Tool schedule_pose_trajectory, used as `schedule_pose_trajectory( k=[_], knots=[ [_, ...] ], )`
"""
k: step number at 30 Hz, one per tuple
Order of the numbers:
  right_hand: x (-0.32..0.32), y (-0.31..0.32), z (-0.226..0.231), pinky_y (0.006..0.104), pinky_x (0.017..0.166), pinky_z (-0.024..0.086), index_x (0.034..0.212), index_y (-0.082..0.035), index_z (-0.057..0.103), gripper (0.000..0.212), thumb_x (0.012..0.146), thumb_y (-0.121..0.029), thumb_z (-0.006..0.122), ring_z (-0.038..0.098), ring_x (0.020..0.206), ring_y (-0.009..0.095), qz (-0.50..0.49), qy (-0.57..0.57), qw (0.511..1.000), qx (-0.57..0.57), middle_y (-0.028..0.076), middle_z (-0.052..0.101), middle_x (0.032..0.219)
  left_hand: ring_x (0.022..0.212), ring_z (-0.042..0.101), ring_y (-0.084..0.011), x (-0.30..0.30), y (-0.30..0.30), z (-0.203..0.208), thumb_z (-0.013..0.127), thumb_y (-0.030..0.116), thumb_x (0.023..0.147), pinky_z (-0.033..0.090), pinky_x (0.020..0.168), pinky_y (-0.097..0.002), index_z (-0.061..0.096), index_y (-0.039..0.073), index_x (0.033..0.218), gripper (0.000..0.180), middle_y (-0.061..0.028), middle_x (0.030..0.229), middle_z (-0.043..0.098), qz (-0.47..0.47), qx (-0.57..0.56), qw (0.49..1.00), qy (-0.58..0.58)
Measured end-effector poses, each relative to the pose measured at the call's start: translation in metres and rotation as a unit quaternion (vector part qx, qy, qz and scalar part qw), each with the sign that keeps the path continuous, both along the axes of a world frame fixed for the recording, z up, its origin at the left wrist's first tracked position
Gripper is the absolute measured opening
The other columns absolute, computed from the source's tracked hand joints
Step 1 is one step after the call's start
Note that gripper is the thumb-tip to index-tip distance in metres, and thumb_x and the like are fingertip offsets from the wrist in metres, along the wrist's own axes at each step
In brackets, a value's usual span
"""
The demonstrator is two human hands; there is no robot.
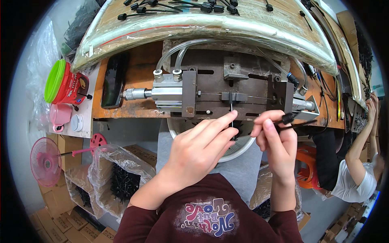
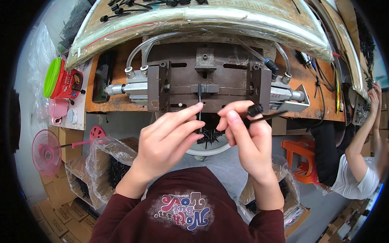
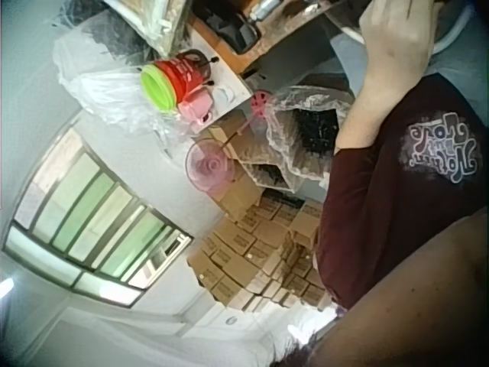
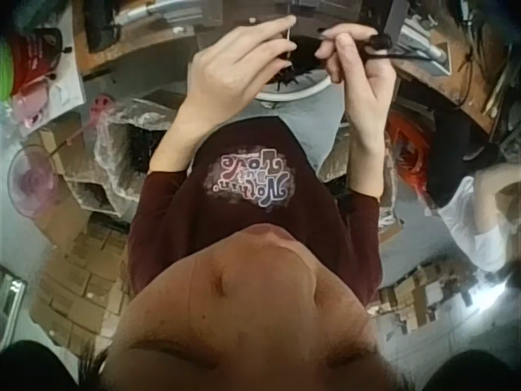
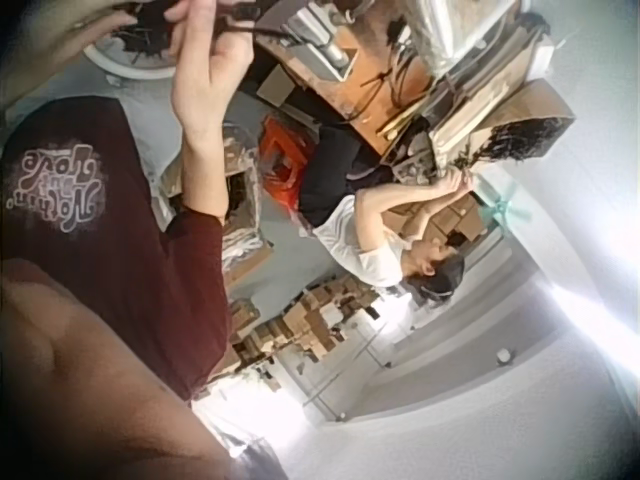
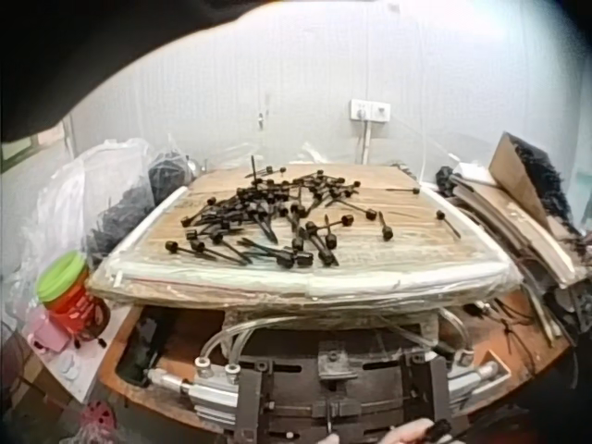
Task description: The recorder is assembling electrical wire sets using a pneumatic press machine at a workshop workbench.
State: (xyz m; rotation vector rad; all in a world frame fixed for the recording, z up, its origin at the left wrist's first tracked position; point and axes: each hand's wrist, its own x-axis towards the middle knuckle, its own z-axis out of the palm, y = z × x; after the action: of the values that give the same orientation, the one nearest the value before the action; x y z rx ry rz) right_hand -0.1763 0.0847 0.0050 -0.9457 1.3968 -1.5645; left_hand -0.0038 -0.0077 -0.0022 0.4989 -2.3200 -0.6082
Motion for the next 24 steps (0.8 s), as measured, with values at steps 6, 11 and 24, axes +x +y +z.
schedule_pose_trajectory(
  k=[6,11,24],
  knots=[
    [0.006,0.012,0.008,0.0269,0.069,0.052,0.110,0.007,0.056,0.019,0.098,-0.002,0.045,0.064,0.077,0.016,-0.016,0.065,0.996,-0.052,0.018,0.064,0.102,0.081,0.066,-0.0221,-0.019,-0.002,-0.012,0.071,0.007,0.074,0.054,0.072,-0.0324,0.065,0.003,0.094,0.021,-0.0106,0.123,0.063,0.037,-0.071,0.996,-0.048],
    [0.009,0.017,0.006,0.0301,0.075,0.055,0.115,0.007,0.050,0.019,0.097,0.000,0.046,0.068,0.086,0.022,-0.076,0.170,0.978,-0.095,0.023,0.063,0.109,0.071,0.065,-0.0195,-0.023,-0.007,-0.006,0.072,0.008,0.074,0.052,0.064,-0.0296,0.066,0.005,0.093,0.021,-0.0088,0.122,0.064,0.050,-0.074,0.991,-0.094],
    [0.004,0.011,-0.008,0.0353,0.077,0.057,0.114,0.010,0.061,0.032,0.083,0.003,0.059,0.068,0.097,0.035,-0.061,0.514,0.842,-0.151,0.027,0.063,0.114,0.075,0.069,-0.0190,-0.012,0.004,0.028,0.082,0.008,0.069,0.056,0.066,-0.0274,0.070,0.002,0.095,0.029,-0.0114,0.092,0.070,-0.134,0.318,0.934,0.097]
  ],
)
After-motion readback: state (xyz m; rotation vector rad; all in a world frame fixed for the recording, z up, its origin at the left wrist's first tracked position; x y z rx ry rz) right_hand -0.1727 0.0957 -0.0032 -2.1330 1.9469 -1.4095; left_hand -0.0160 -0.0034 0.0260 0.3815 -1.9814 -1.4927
